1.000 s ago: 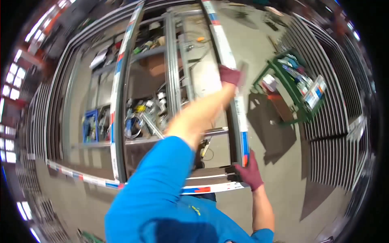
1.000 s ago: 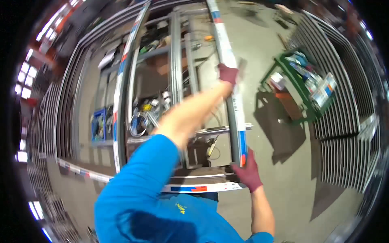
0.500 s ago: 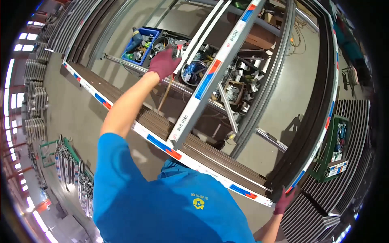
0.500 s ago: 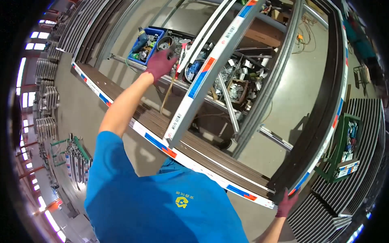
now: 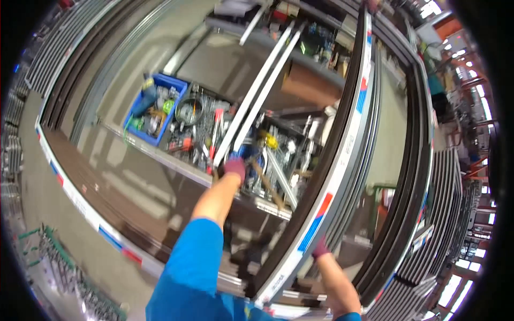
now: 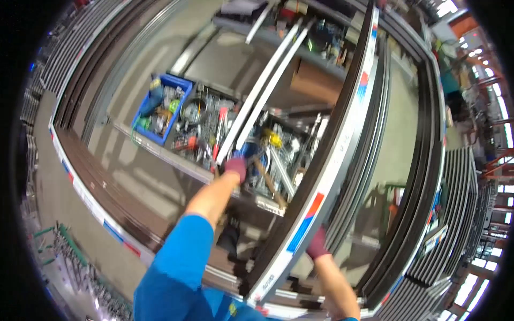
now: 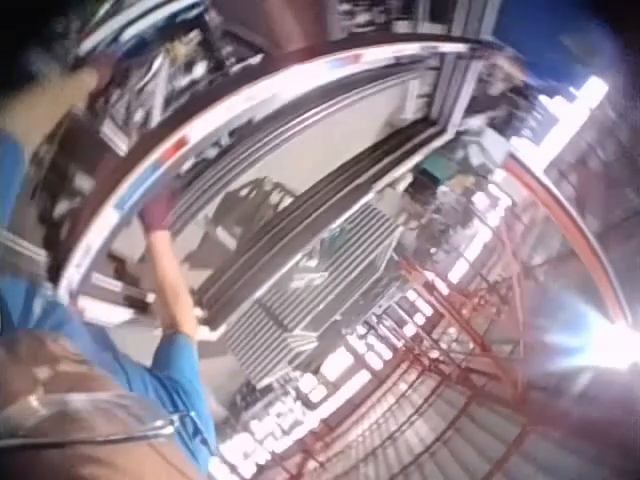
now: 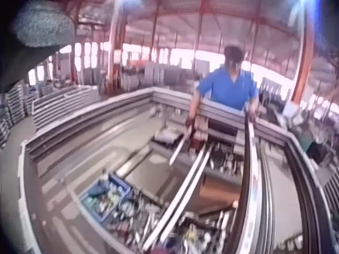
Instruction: Assembling and fastening large metal window or door frame components using an electric drill and hammer on a workbench.
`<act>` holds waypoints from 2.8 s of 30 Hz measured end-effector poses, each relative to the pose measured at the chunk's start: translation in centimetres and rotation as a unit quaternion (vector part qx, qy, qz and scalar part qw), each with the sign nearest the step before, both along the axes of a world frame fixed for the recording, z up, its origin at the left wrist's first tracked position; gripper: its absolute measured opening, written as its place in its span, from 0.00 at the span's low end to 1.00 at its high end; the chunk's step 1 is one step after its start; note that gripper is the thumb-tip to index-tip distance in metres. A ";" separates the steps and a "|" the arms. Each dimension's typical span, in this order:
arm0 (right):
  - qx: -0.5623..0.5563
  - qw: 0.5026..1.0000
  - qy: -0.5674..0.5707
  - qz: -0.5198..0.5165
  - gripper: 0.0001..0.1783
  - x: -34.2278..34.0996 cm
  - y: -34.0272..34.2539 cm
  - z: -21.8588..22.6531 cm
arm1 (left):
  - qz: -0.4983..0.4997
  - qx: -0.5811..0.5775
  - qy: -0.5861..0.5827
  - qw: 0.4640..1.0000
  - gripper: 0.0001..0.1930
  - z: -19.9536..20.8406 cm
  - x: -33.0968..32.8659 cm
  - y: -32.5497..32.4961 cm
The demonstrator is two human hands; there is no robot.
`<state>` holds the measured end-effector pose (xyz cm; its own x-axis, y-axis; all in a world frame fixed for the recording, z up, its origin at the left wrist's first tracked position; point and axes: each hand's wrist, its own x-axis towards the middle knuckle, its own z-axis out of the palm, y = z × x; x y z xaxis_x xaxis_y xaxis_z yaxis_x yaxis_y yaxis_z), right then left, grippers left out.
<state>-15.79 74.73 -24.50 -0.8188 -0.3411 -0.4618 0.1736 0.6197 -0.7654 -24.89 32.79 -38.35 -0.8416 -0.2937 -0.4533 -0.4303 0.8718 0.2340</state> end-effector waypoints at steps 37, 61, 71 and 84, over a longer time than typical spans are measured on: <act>-0.182 0.940 0.282 -0.064 0.17 11.6 9.3 29.7 | 0.624 0.399 0.329 0.586 0.24 37.8 56.3 25.5; -0.041 0.850 -0.215 0.479 0.12 61.9 -39.0 17.6 | 0.720 0.381 0.457 0.358 0.20 28.8 109.4 2.4; -0.026 0.793 -0.310 0.524 0.20 73.0 -75.1 6.6 | 0.912 0.170 0.188 0.324 0.31 27.3 122.5 -8.8; 0.100 0.543 -0.101 0.827 0.27 101.8 -114.2 3.1 | 0.936 0.286 -0.149 0.142 0.40 21.5 122.5 -6.7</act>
<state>86.03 -39.51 -21.45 0.6070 -0.4601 -0.6480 -0.6798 0.1218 -0.7233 97.59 26.08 -16.84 0.5492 0.2800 -0.7873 0.1522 -0.9599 -0.2352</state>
